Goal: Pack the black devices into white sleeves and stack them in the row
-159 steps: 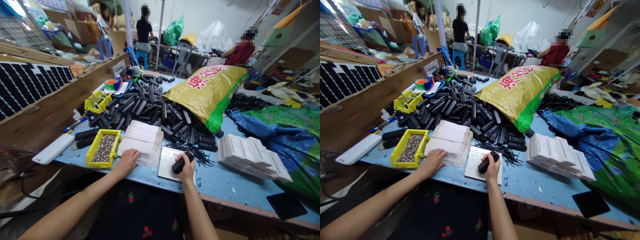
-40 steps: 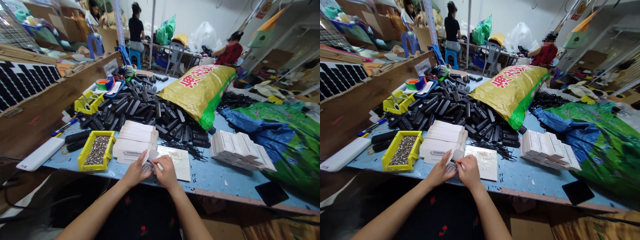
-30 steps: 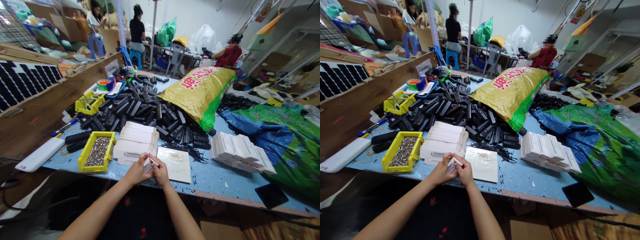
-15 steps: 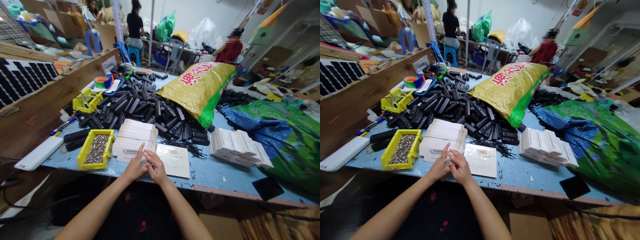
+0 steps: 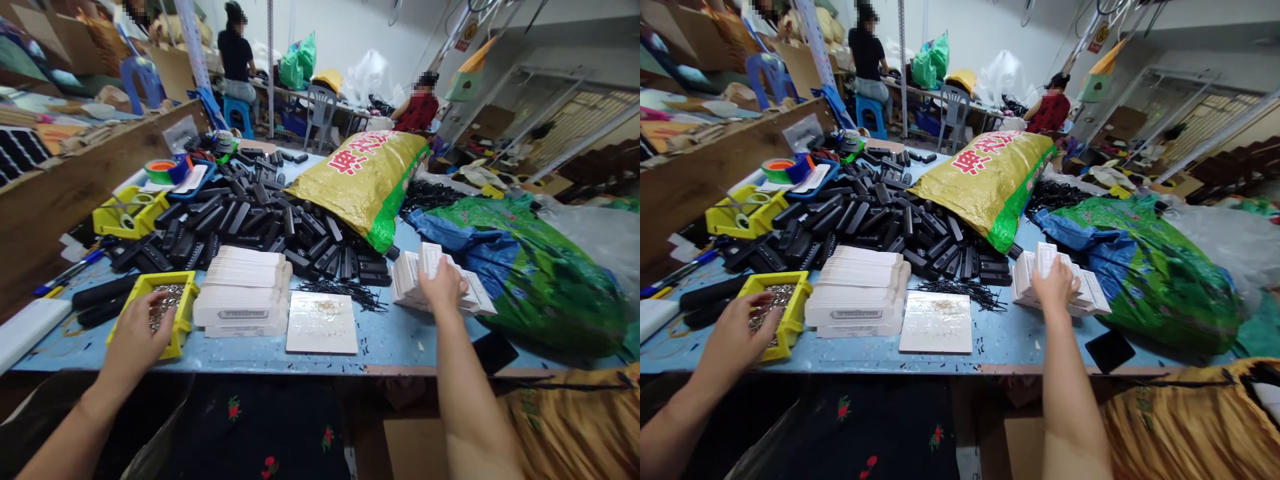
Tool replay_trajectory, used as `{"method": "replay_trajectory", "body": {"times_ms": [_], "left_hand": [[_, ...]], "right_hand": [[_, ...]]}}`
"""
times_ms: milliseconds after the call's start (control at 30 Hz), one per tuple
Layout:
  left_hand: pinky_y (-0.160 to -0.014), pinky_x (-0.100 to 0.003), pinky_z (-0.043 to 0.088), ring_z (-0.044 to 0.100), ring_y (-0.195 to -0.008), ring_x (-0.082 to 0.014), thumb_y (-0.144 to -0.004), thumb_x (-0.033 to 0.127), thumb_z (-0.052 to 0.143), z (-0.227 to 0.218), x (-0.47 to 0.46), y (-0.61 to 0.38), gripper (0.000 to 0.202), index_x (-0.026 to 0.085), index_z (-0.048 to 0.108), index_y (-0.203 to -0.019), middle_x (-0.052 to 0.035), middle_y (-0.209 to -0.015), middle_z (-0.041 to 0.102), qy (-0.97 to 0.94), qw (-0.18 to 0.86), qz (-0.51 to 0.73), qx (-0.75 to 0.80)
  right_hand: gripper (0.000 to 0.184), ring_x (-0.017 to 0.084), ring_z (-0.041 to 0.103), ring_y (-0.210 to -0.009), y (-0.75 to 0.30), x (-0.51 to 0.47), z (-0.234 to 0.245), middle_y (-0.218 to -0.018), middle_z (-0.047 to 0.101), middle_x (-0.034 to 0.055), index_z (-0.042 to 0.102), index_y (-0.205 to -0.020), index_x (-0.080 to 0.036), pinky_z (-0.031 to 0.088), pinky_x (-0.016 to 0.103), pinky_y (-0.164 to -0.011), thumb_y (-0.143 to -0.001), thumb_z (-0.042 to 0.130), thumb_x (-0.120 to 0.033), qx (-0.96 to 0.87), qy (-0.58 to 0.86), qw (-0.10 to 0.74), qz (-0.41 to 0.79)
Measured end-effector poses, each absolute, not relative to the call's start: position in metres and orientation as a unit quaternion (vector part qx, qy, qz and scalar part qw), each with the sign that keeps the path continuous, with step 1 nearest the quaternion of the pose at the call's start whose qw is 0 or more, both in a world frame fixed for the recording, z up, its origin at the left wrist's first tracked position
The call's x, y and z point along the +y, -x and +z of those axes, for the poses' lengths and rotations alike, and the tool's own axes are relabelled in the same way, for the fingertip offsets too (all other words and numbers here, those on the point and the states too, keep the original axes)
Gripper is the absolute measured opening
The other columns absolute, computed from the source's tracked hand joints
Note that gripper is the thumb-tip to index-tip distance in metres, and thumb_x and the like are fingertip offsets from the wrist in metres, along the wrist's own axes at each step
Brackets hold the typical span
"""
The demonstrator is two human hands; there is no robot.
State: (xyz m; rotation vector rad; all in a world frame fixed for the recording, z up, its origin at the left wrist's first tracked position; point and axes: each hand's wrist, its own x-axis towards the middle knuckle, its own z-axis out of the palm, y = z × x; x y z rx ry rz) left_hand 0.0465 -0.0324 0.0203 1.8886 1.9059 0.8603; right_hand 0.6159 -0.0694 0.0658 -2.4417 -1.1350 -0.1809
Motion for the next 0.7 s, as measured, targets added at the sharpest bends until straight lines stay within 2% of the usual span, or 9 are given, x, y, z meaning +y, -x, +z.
{"method": "replay_trajectory", "body": {"times_ms": [67, 100, 167, 233, 333, 467, 567, 633, 700], "left_hand": [[-0.104, -0.049, 0.037, 0.052, -0.11, -0.027, -0.08, 0.027, 0.044, 0.01, -0.018, -0.023, 0.025, 0.019, 0.052, -0.102, -0.0071, -0.11, 0.058, -0.716, 0.15, 0.198, 0.653], [-0.103, -0.049, 0.038, 0.053, -0.108, -0.027, -0.079, 0.024, 0.043, 0.003, -0.013, -0.015, 0.023, 0.019, 0.053, -0.099, -0.0069, -0.106, 0.059, -0.734, 0.164, 0.162, 0.639], [-0.097, -0.048, 0.041, 0.056, -0.097, -0.0267, -0.075, 0.021, 0.044, -0.01, -0.009, -0.007, 0.02, 0.019, 0.057, -0.09, -0.0066, -0.096, 0.061, -0.742, 0.196, 0.126, 0.628], [-0.091, -0.046, 0.043, 0.057, -0.085, -0.0268, -0.071, 0.023, 0.048, -0.016, -0.007, -0.005, 0.01, 0.02, 0.057, -0.074, -0.0068, -0.082, 0.06, -0.73, 0.211, 0.12, 0.639], [-0.082, -0.04, 0.045, 0.057, -0.075, -0.0272, -0.066, 0.03, 0.054, -0.011, -0.004, -0.005, 0.012, 0.022, 0.053, -0.058, -0.008, -0.068, 0.059, -0.706, 0.222, 0.12, 0.661], [-0.081, -0.039, 0.046, 0.06, -0.086, -0.0293, -0.077, 0.041, 0.041, 0.004, -0.004, 0.003, 0.032, 0.02, 0.063, -0.071, -0.0121, -0.088, 0.066, -0.751, 0.185, 0.061, 0.631], [-0.087, -0.04, 0.045, 0.06, -0.095, -0.0291, -0.081, 0.044, 0.036, 0.001, -0.01, 0.01, 0.041, 0.017, 0.066, -0.085, -0.0141, -0.098, 0.067, -0.781, 0.149, 0.044, 0.605], [-0.09, -0.041, 0.045, 0.06, -0.096, -0.0294, -0.081, 0.041, 0.036, -0.006, -0.014, 0.011, 0.041, 0.015, 0.066, -0.091, -0.0153, -0.099, 0.066, -0.789, 0.142, 0.035, 0.597], [-0.087, -0.042, 0.046, 0.061, -0.093, -0.0294, -0.081, 0.037, 0.035, -0.01, -0.016, 0.008, 0.038, 0.014, 0.065, -0.089, -0.0157, -0.095, 0.066, -0.785, 0.147, 0.02, 0.602]], "right_hand": [[0.058, 0.041, 0.025, -0.132, -0.636, -0.062, 0.068, -0.136, 0.039, 0.0268, 0.045, -0.129, -0.003, 0.012, 0.066, -0.102, -0.076, 0.052, -0.026, -0.393, 0.902, 0.148, -0.105], [0.056, 0.041, 0.023, -0.133, -0.631, -0.058, 0.065, -0.137, 0.037, 0.0272, 0.047, -0.127, -0.003, 0.014, 0.065, -0.102, -0.077, 0.052, -0.027, -0.401, 0.895, 0.153, -0.123], [0.051, 0.037, 0.032, -0.129, -0.594, -0.049, 0.053, -0.133, 0.042, 0.0261, 0.05, -0.125, -0.004, 0.025, 0.059, -0.101, -0.081, 0.049, -0.031, -0.467, 0.846, 0.228, -0.12], [0.044, 0.028, 0.048, -0.117, -0.533, -0.035, 0.035, -0.122, 0.054, 0.0195, 0.053, -0.122, -0.01, 0.036, 0.047, -0.099, -0.087, 0.043, -0.034, -0.591, 0.742, 0.314, -0.034], [0.051, 0.025, 0.044, -0.123, -0.442, 0.0, 0.007, -0.131, 0.051, 0.0121, 0.053, -0.126, -0.017, 0.033, 0.042, -0.105, -0.079, 0.059, -0.035, -0.72, 0.602, 0.331, 0.097], [0.042, 0.025, 0.05, -0.118, -0.394, 0.035, -0.014, -0.124, 0.057, 0.0104, 0.061, -0.115, -0.018, 0.035, 0.043, -0.105, -0.073, 0.059, -0.02, -0.641, 0.623, 0.407, 0.188], [0.035, 0.025, 0.057, -0.106, -0.404, 0.017, -0.019, -0.113, 0.062, 0.0111, 0.059, -0.112, -0.017, 0.042, 0.045, -0.097, -0.08, 0.052, -0.026, -0.539, 0.638, 0.498, 0.233], [0.036, 0.023, 0.062, -0.096, -0.413, -0.016, -0.022, -0.106, 0.063, 0.0088, 0.056, -0.112, -0.019, 0.048, 0.044, -0.088, -0.079, 0.055, -0.034, -0.415, 0.591, 0.593, 0.356], [0.036, 0.02, 0.064, -0.085, -0.416, -0.057, -0.027, -0.095, 0.064, 0.0047, 0.057, -0.104, -0.02, 0.052, 0.038, -0.079, -0.073, 0.064, -0.036, -0.302, 0.513, 0.619, 0.512]]}}
